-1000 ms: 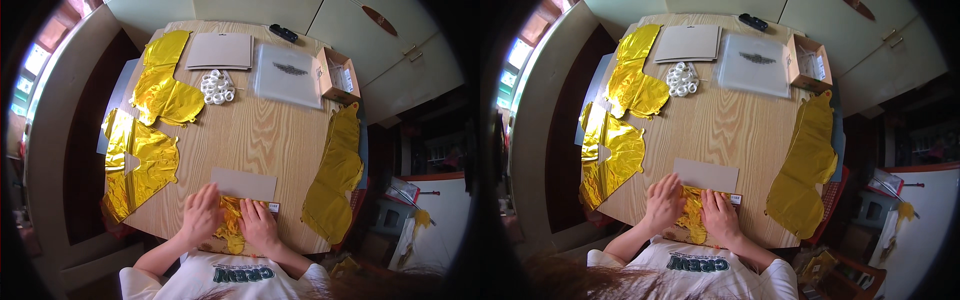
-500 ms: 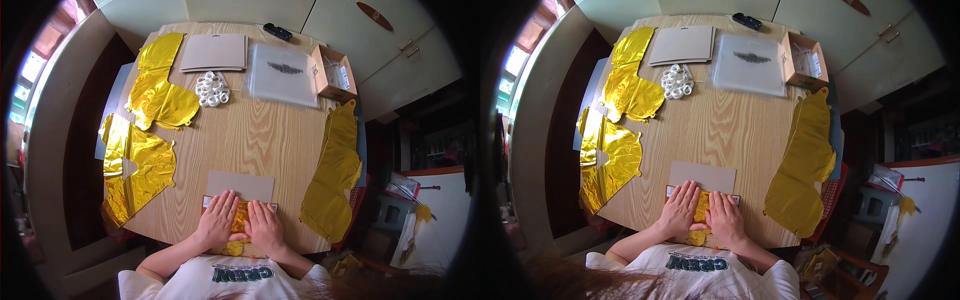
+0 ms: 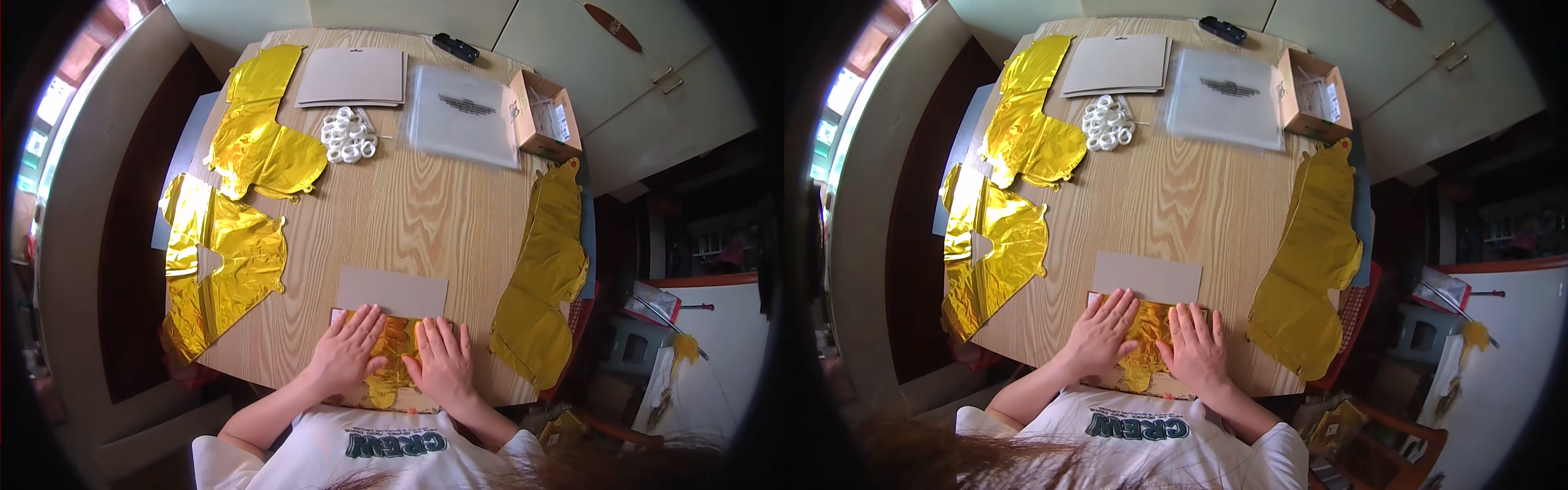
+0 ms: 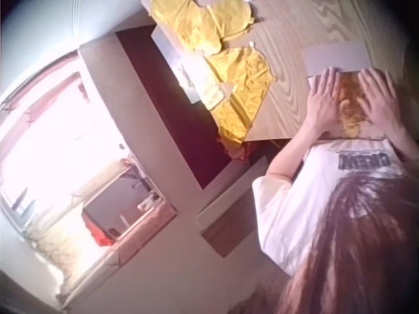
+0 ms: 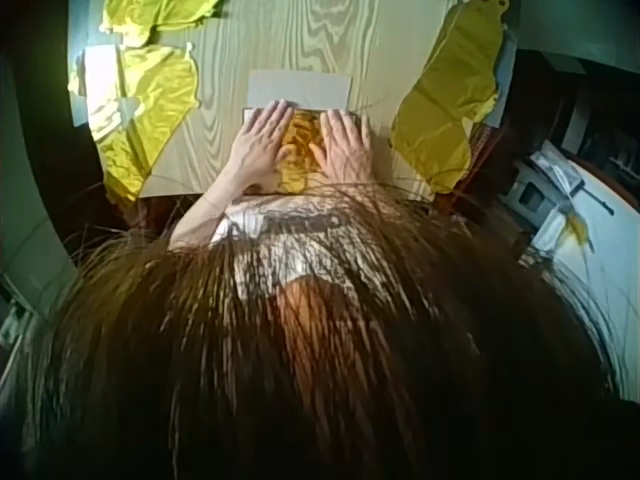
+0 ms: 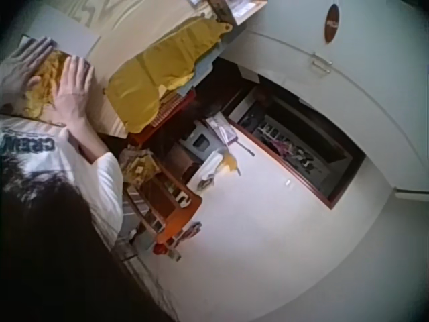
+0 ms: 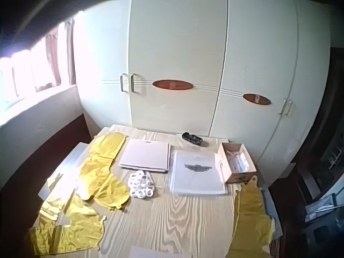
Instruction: Folding gold foil sheets and placing them into cardboard frames for manual product assembly.
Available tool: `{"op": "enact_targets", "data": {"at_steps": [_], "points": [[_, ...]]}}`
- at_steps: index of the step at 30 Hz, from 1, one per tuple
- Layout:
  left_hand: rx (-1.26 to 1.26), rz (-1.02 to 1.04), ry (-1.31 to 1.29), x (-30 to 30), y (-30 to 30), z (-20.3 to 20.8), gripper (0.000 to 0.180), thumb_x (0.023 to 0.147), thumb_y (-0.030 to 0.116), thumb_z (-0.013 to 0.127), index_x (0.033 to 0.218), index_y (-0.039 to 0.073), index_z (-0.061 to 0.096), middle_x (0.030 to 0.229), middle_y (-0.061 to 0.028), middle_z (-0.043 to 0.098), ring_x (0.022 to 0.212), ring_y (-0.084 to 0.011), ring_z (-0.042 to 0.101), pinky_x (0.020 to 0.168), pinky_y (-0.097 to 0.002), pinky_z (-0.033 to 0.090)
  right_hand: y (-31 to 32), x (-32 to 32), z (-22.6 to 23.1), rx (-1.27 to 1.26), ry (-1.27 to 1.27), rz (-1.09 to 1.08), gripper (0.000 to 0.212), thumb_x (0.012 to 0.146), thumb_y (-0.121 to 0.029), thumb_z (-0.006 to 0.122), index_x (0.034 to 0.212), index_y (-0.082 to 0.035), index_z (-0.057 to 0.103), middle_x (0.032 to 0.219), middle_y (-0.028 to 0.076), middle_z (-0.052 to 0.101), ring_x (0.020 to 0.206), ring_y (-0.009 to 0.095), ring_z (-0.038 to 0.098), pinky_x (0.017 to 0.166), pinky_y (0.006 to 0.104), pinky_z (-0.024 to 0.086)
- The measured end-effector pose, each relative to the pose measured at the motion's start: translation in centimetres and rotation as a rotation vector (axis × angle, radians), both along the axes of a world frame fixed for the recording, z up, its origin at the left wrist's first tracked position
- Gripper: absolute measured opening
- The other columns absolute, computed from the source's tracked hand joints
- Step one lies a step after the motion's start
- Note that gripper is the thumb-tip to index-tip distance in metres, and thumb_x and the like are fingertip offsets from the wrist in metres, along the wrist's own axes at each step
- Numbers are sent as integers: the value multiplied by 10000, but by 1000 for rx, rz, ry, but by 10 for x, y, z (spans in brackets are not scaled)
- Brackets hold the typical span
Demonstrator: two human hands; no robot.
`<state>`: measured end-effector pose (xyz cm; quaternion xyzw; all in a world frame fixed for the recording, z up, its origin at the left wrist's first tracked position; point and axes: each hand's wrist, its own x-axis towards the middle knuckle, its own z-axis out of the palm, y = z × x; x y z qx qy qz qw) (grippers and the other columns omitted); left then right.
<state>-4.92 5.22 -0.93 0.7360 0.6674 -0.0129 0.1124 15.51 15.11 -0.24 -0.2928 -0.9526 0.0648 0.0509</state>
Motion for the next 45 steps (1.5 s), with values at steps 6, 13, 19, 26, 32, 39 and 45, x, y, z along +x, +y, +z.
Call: {"op": "enact_targets", "data": {"at_steps": [6, 13, 19, 26, 32, 39, 45], "points": [[-29, 111, -88, -16, -8, 10, 729, 973, 506, 444, 1523, 48, 303, 1582, -100, 312, 1475, -229, 262, 1198, -497, 128, -3, 6, -4, -36, 44, -21, 679, 898, -492, 607, 1368, -9, 523, 1430, 154, 499, 1358, 363, 413, 1118, 596, 270], [-6, 146, -45, -24, -17, 9, 803, 946, 564, 460, 1511, 14, 303, 1589, -122, 284, 1487, -243, 226, 1195, -533, 100, -5, 10, -11, -10, 49, -23, 731, 891, -532, 598, 1409, -27, 492, 1473, 161, 459, 1379, 393, 381, 1120, 620, 245], [141, 100, -15, -10, -5, 26, 658, 952, 471, 522, 1439, 35, 446, 1585, -130, 288, 1498, -286, 189, 1186, -559, 121, -5, 11, -12, 15, 43, -22, 751, 878, -558, 595, 1398, -24, 507, 1476, 152, 456, 1406, 385, 343, 1130, 628, 224], [113, -461, -261, -12, 52, -4, 597, 996, 400, 465, 1527, 161, 331, 1589, -43, 307, 1473, -227, 271, 1206, -488, 159, -8, 11, -9, 32, -3, -18, 761, 870, -578, 589, 1380, -16, 529, 1450, 155, 488, 1413, 394, 335, 1138, 635, 203], [147, -433, -199, -9, 46, -14, 626, 990, 416, 433, 1531, 123, 315, 1594, -33, 302, 1478, -201, 260, 1216, -477, 131, -11, 17, -7, 90, 134, 32, 662, 844, -492, 678, 1291, -13, 581, 1338, 165, 561, 1343, 358, 421, 1118, 595, 269], [146, -465, -242, -14, 46, -16, 644, 920, 299, 387, 1532, 112, 315, 1603, -51, 286, 1486, -201, 247, 1221, -496, 89, -23, 4, 0, -174, 272, 190, 750, 710, -477, 782, 1290, -59, 554, 1217, 73, 569, 1178, 251, 505, 1071, 450, 360], [139, -467, -363, -17, 48, -16, 693, 873, 288, 371, 1536, 102, 299, 1601, -78, 285, 1490, -222, 234, 1221, -506, 78, -25, -2, -7, -171, 306, 146, 711, 688, -424, 819, 1252, -90, 544, 1197, 72, 574, 1161, 255, 510, 1048, 449, 361]]}}
